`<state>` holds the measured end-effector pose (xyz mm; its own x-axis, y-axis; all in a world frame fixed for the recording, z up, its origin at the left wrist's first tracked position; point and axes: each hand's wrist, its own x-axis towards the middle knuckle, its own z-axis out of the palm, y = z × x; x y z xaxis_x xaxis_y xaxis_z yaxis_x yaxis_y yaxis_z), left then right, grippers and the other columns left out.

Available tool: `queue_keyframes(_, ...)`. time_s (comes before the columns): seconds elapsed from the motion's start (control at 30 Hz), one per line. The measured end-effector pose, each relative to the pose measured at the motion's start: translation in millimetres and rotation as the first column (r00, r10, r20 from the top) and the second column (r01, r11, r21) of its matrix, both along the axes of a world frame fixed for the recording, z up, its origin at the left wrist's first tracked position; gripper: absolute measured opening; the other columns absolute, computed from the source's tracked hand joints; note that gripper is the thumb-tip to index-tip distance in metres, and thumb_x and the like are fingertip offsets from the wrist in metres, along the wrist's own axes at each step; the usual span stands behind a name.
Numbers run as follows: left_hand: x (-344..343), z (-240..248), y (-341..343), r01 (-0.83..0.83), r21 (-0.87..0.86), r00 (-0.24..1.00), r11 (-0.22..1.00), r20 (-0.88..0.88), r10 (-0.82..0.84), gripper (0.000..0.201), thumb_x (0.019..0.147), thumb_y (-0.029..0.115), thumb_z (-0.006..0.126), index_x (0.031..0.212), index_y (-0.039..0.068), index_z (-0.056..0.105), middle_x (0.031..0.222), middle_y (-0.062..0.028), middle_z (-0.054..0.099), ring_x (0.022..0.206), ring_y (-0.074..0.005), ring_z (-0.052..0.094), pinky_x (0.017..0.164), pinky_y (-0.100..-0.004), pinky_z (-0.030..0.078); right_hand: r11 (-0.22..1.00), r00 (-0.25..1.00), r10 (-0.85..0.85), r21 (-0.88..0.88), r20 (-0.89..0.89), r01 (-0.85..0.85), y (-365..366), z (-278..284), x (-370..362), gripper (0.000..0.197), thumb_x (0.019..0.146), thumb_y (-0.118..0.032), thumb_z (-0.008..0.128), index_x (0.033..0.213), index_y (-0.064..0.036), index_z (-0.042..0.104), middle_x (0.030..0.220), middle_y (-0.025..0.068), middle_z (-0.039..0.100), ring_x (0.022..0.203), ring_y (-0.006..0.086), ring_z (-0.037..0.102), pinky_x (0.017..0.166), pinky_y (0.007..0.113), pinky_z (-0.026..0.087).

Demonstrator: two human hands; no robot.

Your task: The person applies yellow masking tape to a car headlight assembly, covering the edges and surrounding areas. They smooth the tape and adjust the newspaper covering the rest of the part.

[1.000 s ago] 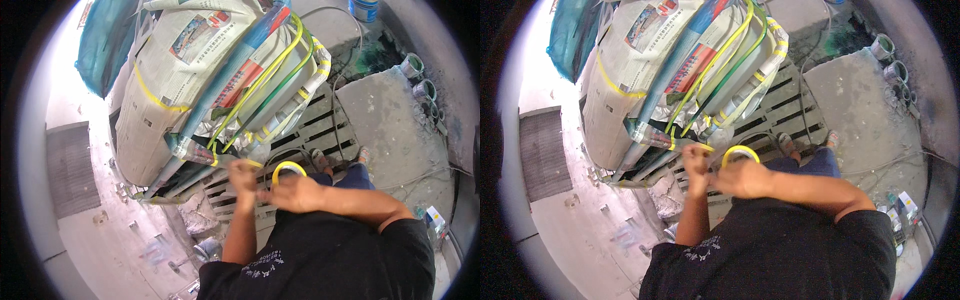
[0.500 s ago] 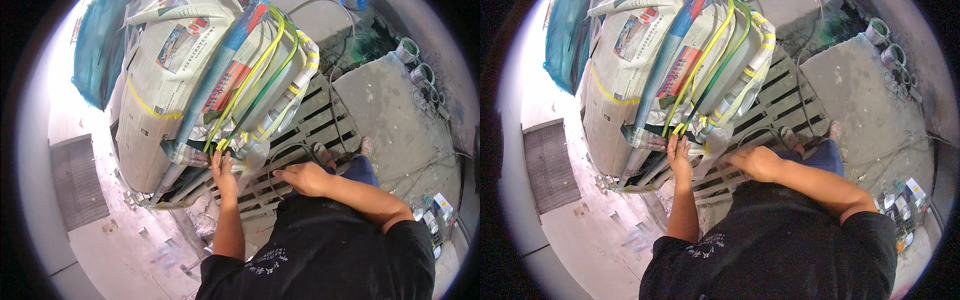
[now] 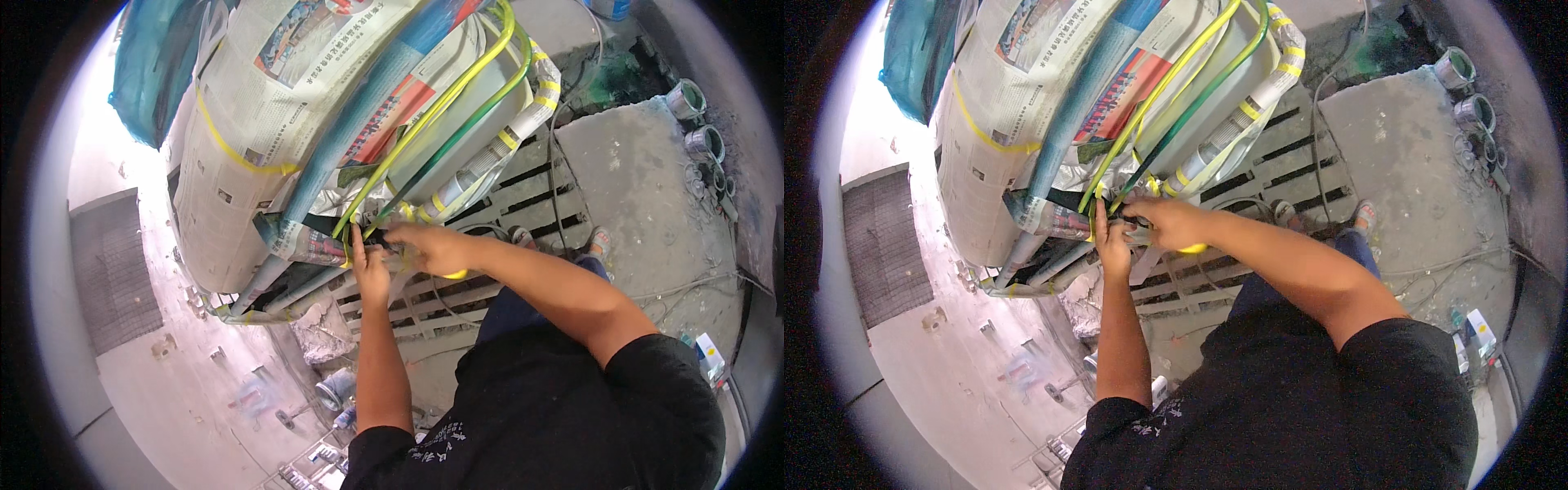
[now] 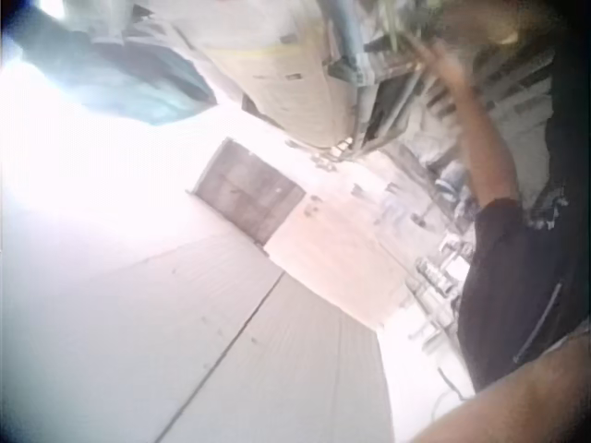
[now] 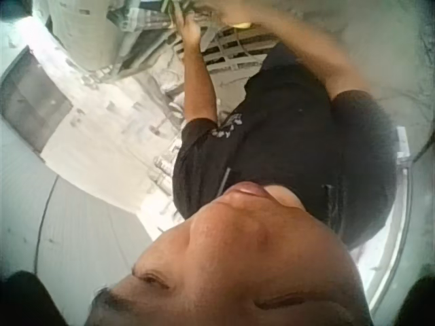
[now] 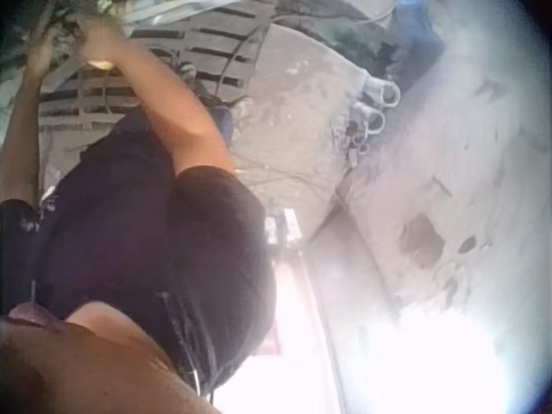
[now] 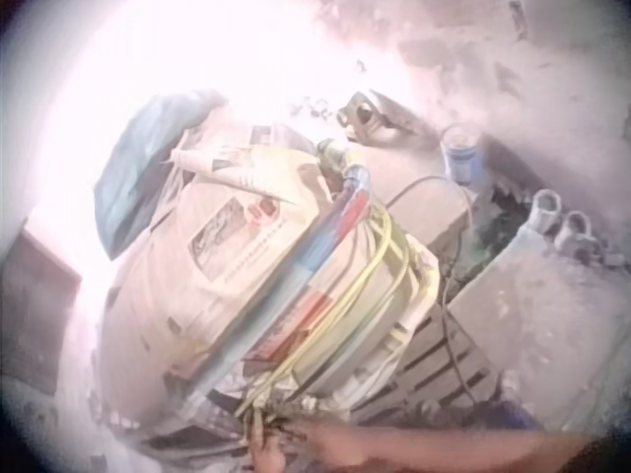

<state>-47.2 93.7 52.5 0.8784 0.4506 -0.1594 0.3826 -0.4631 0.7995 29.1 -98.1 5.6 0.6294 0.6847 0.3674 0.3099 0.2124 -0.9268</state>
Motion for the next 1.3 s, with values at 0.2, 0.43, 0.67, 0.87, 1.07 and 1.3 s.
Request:
queue_keyframes(0.2,-7,0,-2,-0.025,-0.008,1.000,1.000,0.005,0.025,0.069,0.091,0.005,0.046,0.157,0.014,0.030,0.087,-0.0080,0.066,0.069,-0.0123,0.059,0.060,-0.0262,0.047,0.938,0.943,0.157,-0.255,-0.294,-0.236,48,31,50,0.060,0.080,-0.004,0.056,0.139,-0.0013,0.046,0.139,0.0250,0.052,0.128,0.0399,0.052,0.104,0.042,0.044)
queue_keyframes(0.43,-2,11,-9,-0.119,-0.048,0.991,0.992,-0.066,0.116,0.069,0.092,0.005,0.046,0.158,0.015,0.029,0.090,-0.0075,0.065,0.073,-0.0115,0.058,0.063,-0.0259,0.047,0.949,0.775,0.167,-0.115,-0.609,-0.294,96,21,61,0.061,0.082,-0.007,0.057,0.141,0.0009,0.045,0.135,0.0254,0.058,0.121,0.0365,0.058,0.099,0.038,0.048)
queue_keyframes(0.67,-6,9,-5,-0.157,-0.067,0.981,0.985,-0.123,0.148,0.068,0.094,0.009,0.047,0.158,0.007,0.023,0.119,-0.0126,0.061,0.089,-0.0161,0.060,0.073,-0.0267,0.050,0.928,0.660,0.248,-0.021,-0.709,-0.373,125,9,52,0.076,0.083,-0.008,0.059,0.154,-0.0036,0.032,0.149,0.0226,0.046,0.136,0.0302,0.045,0.109,0.032,0.038)
queue_keyframes(0.87,-5,24,-17,-0.182,-0.035,0.975,0.983,-0.134,0.176,0.067,0.096,0.013,0.047,0.158,0.004,0.020,0.127,-0.0142,0.057,0.094,-0.0194,0.062,0.080,-0.0299,0.051,0.922,0.661,0.260,-0.023,-0.704,-0.386,125,13,49,0.077,0.083,-0.007,0.059,0.155,-0.0037,0.030,0.151,0.0225,0.044,0.138,0.0301,0.043,0.111,0.032,0.035)
queue_keyframes(1.07,-25,70,-47,-0.076,0.047,0.989,0.996,-0.121,0.081,0.064,0.097,0.008,0.044,0.157,0.005,0.024,0.123,-0.0153,0.060,0.090,-0.0172,0.063,0.074,-0.0277,0.050,0.913,0.790,0.205,-0.178,-0.577,-0.367,114,21,51,0.075,0.084,-0.012,0.059,0.154,-0.0055,0.031,0.148,0.0234,0.047,0.138,0.0335,0.044,0.111,0.034,0.036)
queue_keyframes(1.3,-71,88,-54,-0.073,0.040,0.997,0.997,-0.023,0.074,0.062,0.094,0.001,0.042,0.155,0.006,0.031,0.120,-0.0134,0.062,0.092,-0.0166,0.066,0.074,-0.0281,0.052,0.957,0.873,0.091,-0.200,-0.479,-0.209,119,15,35,0.063,0.084,-0.016,0.061,0.142,-0.0009,0.042,0.136,0.0263,0.056,0.128,0.0389,0.054,0.107,0.042,0.042)
